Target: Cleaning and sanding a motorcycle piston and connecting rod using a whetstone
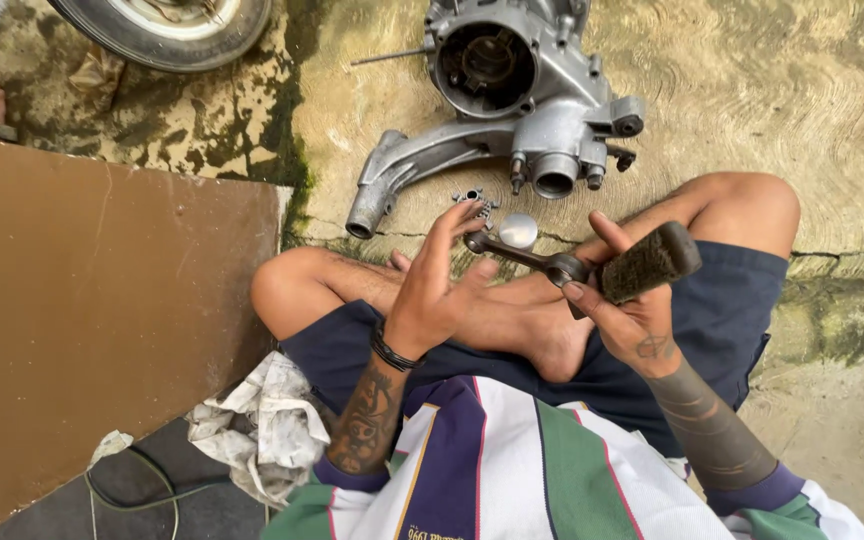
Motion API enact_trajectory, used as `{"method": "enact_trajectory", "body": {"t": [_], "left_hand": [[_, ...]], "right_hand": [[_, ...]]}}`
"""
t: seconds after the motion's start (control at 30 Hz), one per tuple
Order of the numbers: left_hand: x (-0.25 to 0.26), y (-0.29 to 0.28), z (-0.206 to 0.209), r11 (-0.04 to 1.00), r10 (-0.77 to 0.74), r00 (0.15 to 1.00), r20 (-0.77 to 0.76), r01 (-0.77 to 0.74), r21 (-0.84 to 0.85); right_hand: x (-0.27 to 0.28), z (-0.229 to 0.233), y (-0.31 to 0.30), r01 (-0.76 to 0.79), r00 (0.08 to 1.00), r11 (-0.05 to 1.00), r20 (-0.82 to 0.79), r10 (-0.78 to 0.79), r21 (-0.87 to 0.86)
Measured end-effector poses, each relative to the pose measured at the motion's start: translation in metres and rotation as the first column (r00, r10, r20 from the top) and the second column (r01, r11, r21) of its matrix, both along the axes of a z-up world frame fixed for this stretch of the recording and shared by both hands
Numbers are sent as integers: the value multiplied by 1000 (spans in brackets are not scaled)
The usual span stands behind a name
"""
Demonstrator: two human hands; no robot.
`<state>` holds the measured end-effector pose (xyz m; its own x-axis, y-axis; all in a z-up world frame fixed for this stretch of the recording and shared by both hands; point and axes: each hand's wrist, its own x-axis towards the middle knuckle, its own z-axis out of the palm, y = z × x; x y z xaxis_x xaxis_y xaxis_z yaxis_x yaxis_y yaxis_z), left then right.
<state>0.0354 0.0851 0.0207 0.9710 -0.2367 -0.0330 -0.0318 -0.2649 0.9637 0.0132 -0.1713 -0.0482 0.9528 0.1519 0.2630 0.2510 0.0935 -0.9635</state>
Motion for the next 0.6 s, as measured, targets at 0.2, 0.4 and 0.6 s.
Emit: {"method": "enact_trajectory", "body": {"t": [0.2,0.4,0.6], "left_hand": [[-40,-64,-108,431,-163,845,-509,-403,-807],[-41,-92,-77,261,-79,933,-351,-321,-911],[-43,-79,-68,259,-93,925,-369,-335,-906]], "right_hand": [[-6,-17,16,184,971,969,180,-154,-163],[-27,-5,24,229,927,946,348,-140,-231],[-43,-28,8,132,964,952,259,-59,-277]]}}
